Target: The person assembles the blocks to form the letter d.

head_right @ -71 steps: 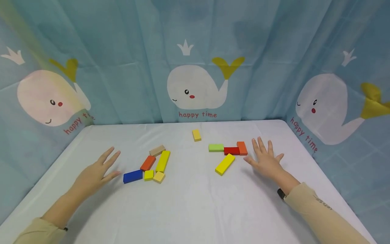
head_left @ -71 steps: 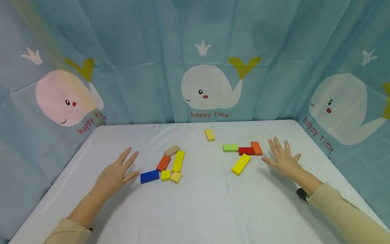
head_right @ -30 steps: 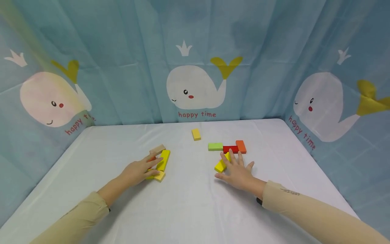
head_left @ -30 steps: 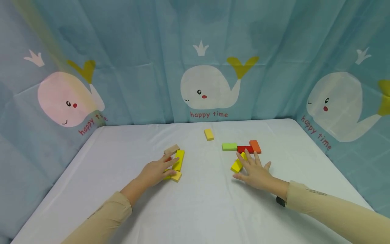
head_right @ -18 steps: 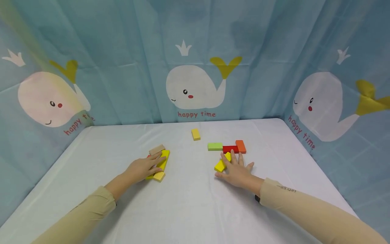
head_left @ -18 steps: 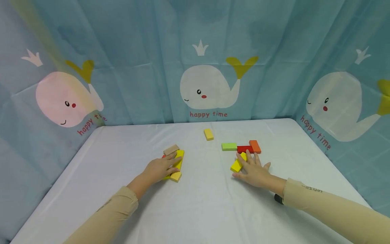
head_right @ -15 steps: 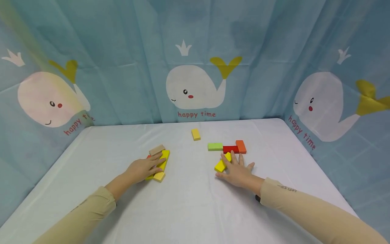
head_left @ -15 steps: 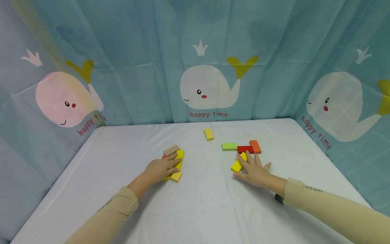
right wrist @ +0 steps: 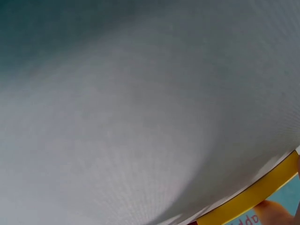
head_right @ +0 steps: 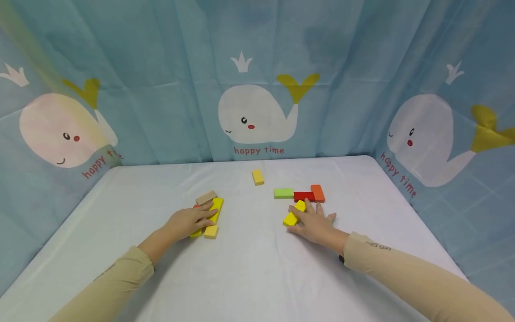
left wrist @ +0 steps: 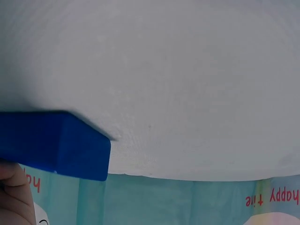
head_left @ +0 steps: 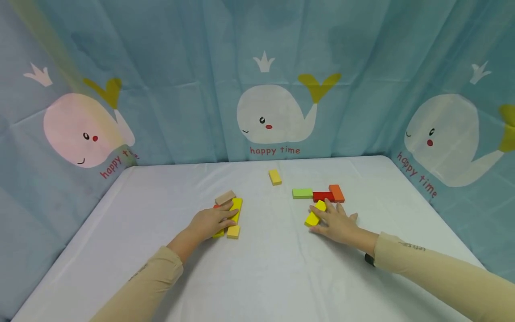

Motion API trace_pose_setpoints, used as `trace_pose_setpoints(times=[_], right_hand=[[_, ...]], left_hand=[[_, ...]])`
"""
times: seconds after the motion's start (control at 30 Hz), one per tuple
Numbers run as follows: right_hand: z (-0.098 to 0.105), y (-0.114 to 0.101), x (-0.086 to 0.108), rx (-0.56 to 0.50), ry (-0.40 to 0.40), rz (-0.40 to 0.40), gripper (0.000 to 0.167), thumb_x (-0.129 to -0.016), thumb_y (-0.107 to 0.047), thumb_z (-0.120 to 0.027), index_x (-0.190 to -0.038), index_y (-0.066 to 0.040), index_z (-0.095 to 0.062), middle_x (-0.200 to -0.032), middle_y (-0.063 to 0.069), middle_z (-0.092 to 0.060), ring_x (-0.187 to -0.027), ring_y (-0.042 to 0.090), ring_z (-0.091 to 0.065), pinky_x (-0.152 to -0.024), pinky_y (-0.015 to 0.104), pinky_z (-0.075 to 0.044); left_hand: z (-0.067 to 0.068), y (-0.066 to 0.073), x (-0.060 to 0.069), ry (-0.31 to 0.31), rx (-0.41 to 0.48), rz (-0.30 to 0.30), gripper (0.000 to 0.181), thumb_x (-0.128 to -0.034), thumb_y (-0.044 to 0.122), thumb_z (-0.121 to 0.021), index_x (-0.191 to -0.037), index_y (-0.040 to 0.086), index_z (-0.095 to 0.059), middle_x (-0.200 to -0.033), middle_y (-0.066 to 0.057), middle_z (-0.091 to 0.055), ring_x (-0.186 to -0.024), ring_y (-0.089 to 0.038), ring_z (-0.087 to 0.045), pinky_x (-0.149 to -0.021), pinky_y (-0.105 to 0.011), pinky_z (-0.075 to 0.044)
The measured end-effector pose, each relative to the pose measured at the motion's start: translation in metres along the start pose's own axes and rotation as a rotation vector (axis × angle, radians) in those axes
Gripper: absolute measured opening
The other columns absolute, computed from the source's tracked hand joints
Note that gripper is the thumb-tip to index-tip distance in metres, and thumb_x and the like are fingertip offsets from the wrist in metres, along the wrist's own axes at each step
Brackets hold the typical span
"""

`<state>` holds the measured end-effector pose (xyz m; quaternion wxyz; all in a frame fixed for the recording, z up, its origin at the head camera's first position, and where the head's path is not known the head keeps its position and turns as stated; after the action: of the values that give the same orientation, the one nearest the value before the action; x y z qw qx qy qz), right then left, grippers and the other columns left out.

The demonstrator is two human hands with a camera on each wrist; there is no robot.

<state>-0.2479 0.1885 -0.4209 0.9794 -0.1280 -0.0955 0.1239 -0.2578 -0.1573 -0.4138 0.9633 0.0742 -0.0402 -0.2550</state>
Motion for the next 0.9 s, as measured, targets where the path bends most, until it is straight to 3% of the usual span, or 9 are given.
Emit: trace_pose_setpoints(times=[0.17,0.37,0.63,0.9], right_hand=[[0.002,-0.002,0.000,-0.042,0.049,0.056,0.069,-0.085,-0.046,-0.071,-0.144,-0.018,-0.049,-0.150,0.030,-0.028,-0.133,0.057,-0.024,-0.086,0.085,-0.018],[0.003,-0.003,0.001,-0.099,0.031,0.085,0.065,-0.086,-0.041,-0.073,-0.142,-0.016,-0.052,-0.150,0.032,-0.026,-0.133,0.058,-0.023,-0.087,0.083,-0.023],[0.003,-0.004,-0.002,-0.178,0.065,0.268,0.057,-0.078,-0.034,-0.082,-0.128,-0.012,-0.066,-0.141,0.032,-0.038,-0.126,0.049,-0.037,-0.097,0.061,-0.040],[0.003,-0.019,0.004,-0.207,0.072,0.424,0.057,-0.076,-0.029,-0.084,-0.127,-0.011,-0.066,-0.142,0.028,-0.038,-0.128,0.047,-0.035,-0.097,0.059,-0.040]], left_hand=[[0.000,-0.001,-0.001,0.011,0.012,-0.003,0.049,-0.0967,0.039,-0.055,-0.137,0.012,-0.057,-0.148,-0.014,-0.043,-0.121,-0.036,-0.053,-0.091,-0.049,-0.047],[0.001,0.000,-0.001,-0.001,0.005,0.002,0.049,-0.0962,0.039,-0.056,-0.137,0.012,-0.057,-0.148,-0.014,-0.043,-0.118,-0.038,-0.055,-0.090,-0.048,-0.048],[0.002,0.004,-0.001,-0.022,0.001,0.021,0.049,-0.0961,0.038,-0.056,-0.137,0.012,-0.057,-0.148,-0.014,-0.043,-0.120,-0.037,-0.054,-0.090,-0.048,-0.048],[0.003,0.005,-0.001,-0.024,-0.024,0.029,0.049,-0.0951,0.036,-0.058,-0.137,0.012,-0.057,-0.148,-0.014,-0.043,-0.112,-0.039,-0.059,-0.086,-0.047,-0.050]])
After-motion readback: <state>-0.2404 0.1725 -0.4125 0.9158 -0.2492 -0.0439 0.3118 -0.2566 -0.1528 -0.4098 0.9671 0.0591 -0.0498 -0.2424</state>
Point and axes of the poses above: each hand's wrist, its own x-axis away from the middle knuckle, its own z-axis out of the back of the hand, y = z × x, the point moved 4 cm from there along -x, towards the middle knuckle
